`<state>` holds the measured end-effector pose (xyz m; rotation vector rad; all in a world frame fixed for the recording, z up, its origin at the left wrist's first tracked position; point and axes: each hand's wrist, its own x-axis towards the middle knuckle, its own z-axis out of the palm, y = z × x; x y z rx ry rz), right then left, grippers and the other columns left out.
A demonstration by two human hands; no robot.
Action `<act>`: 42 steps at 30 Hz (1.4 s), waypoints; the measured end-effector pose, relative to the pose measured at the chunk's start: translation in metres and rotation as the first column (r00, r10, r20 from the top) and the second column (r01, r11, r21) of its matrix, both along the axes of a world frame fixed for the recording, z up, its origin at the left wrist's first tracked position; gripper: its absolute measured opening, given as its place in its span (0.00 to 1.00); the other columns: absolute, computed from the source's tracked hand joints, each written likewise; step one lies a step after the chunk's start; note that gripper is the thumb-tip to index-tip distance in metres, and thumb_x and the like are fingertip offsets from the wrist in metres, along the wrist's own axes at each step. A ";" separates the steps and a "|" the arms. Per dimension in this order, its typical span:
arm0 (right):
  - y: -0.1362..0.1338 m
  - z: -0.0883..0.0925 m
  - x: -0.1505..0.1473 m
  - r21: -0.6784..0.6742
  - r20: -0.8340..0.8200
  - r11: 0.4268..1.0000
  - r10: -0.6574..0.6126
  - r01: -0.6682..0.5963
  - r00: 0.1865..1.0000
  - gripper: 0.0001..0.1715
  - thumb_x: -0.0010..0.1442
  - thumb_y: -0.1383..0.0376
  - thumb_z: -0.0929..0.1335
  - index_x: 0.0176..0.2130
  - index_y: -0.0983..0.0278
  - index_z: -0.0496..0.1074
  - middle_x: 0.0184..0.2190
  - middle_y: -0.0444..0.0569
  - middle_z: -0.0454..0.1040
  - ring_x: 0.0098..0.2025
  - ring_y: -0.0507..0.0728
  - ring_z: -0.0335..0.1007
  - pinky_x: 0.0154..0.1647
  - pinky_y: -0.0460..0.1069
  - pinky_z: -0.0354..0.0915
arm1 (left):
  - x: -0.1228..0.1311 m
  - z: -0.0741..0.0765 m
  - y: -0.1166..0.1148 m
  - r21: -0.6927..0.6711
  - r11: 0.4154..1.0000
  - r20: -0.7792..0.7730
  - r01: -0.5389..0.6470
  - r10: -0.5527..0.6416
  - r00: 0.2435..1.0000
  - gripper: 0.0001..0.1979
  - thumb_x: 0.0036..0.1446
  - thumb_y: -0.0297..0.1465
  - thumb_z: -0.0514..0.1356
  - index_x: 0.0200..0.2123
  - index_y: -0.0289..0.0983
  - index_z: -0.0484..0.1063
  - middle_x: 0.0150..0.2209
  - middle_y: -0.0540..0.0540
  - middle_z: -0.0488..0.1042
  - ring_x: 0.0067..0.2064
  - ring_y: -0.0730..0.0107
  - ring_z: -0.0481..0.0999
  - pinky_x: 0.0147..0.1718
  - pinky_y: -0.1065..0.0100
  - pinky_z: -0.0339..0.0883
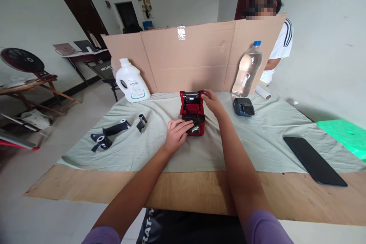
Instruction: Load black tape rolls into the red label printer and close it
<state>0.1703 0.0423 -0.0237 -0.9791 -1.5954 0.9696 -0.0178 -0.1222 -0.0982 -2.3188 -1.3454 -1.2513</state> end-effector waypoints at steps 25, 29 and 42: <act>-0.046 -0.080 -0.017 -0.219 -0.343 0.971 0.013 -0.094 0.939 0.36 0.54 0.53 0.67 0.60 0.59 0.65 0.60 0.49 0.72 0.59 0.60 0.71 0.61 0.56 0.66 | -0.030 0.016 0.005 -0.066 0.991 0.259 -0.120 0.133 0.957 0.17 0.69 0.34 0.53 0.56 0.43 0.74 0.57 0.45 0.76 0.57 0.59 0.70 0.59 0.55 0.62; -0.051 -0.077 -0.019 -0.239 -0.370 0.966 0.005 -0.100 0.929 0.35 0.53 0.53 0.67 0.59 0.59 0.67 0.56 0.49 0.75 0.55 0.60 0.73 0.58 0.56 0.68 | -0.032 0.011 0.011 -0.180 0.982 0.289 0.063 -0.008 0.957 0.20 0.72 0.36 0.47 0.59 0.43 0.72 0.64 0.44 0.70 0.63 0.62 0.68 0.64 0.56 0.60; -0.046 -0.081 -0.018 -0.248 -0.378 0.966 -0.027 -0.073 0.926 0.34 0.49 0.54 0.68 0.55 0.59 0.67 0.52 0.48 0.76 0.50 0.58 0.74 0.52 0.53 0.70 | -0.027 0.013 0.019 -0.255 0.964 0.367 0.079 0.021 0.930 0.22 0.72 0.35 0.46 0.64 0.42 0.64 0.59 0.43 0.72 0.62 0.63 0.70 0.62 0.61 0.61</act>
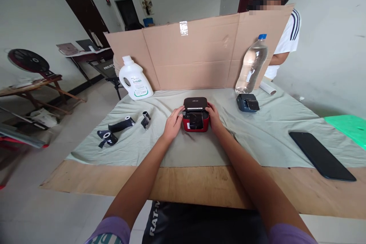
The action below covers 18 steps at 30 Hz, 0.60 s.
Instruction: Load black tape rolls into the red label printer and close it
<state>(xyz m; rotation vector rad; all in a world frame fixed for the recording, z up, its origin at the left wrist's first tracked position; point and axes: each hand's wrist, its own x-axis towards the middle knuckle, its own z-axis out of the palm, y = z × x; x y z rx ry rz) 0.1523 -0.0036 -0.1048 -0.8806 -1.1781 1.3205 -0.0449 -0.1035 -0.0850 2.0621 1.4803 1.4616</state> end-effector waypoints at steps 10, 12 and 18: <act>0.006 -0.001 -0.002 0.041 0.080 0.998 -0.044 0.041 0.996 0.30 0.48 0.55 0.65 0.50 0.60 0.67 0.46 0.47 0.77 0.45 0.58 0.74 0.47 0.52 0.69 | 0.004 -0.007 0.004 0.037 0.994 -0.073 -0.099 0.102 0.992 0.18 0.72 0.33 0.44 0.55 0.41 0.70 0.53 0.44 0.75 0.55 0.64 0.75 0.55 0.66 0.66; 0.006 -0.007 -0.001 0.071 0.068 0.996 -0.049 0.044 0.996 0.29 0.51 0.53 0.66 0.51 0.59 0.68 0.47 0.46 0.77 0.46 0.58 0.74 0.49 0.53 0.69 | 0.006 -0.009 0.003 0.059 0.993 -0.057 -0.099 0.103 0.993 0.19 0.72 0.33 0.44 0.56 0.40 0.69 0.54 0.44 0.75 0.57 0.64 0.74 0.57 0.65 0.66; 0.009 -0.024 -0.001 0.108 -0.075 0.992 -0.050 0.058 0.996 0.27 0.55 0.47 0.69 0.50 0.57 0.71 0.48 0.45 0.78 0.51 0.59 0.73 0.58 0.55 0.66 | 0.007 -0.009 -0.003 0.038 0.995 0.021 -0.090 0.089 0.996 0.20 0.72 0.33 0.44 0.62 0.40 0.65 0.61 0.45 0.72 0.62 0.66 0.71 0.62 0.64 0.63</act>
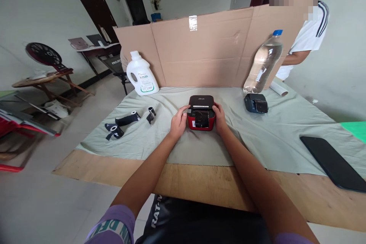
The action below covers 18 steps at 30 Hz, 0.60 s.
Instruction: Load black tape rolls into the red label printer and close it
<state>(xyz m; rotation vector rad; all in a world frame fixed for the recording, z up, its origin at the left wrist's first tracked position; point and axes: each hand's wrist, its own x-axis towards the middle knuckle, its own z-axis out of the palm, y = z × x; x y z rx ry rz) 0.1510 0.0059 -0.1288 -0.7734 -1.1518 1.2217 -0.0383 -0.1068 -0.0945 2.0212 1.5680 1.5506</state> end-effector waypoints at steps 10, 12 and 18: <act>0.005 0.003 0.001 -0.063 -0.071 0.998 0.015 -0.019 0.997 0.24 0.52 0.54 0.70 0.47 0.58 0.74 0.43 0.44 0.79 0.46 0.58 0.74 0.48 0.52 0.70 | -0.002 0.002 0.000 -0.006 0.999 0.068 0.034 -0.033 0.997 0.21 0.72 0.34 0.44 0.61 0.39 0.67 0.61 0.44 0.72 0.63 0.65 0.71 0.63 0.62 0.63; 0.008 0.005 0.003 -0.081 -0.029 0.997 0.006 -0.009 1.000 0.24 0.50 0.56 0.69 0.47 0.59 0.74 0.41 0.43 0.79 0.42 0.56 0.74 0.42 0.51 0.70 | -0.002 0.001 0.002 -0.001 0.999 0.082 0.037 -0.037 0.996 0.21 0.73 0.35 0.43 0.61 0.39 0.66 0.61 0.44 0.73 0.62 0.66 0.71 0.63 0.62 0.63; 0.012 0.010 0.008 -0.072 0.083 0.997 0.003 0.003 0.997 0.24 0.47 0.61 0.66 0.45 0.60 0.75 0.36 0.43 0.77 0.34 0.54 0.70 0.30 0.46 0.64 | -0.003 -0.001 0.002 0.011 1.000 0.067 0.025 -0.025 0.997 0.20 0.72 0.34 0.44 0.60 0.39 0.67 0.59 0.45 0.74 0.61 0.67 0.72 0.62 0.63 0.63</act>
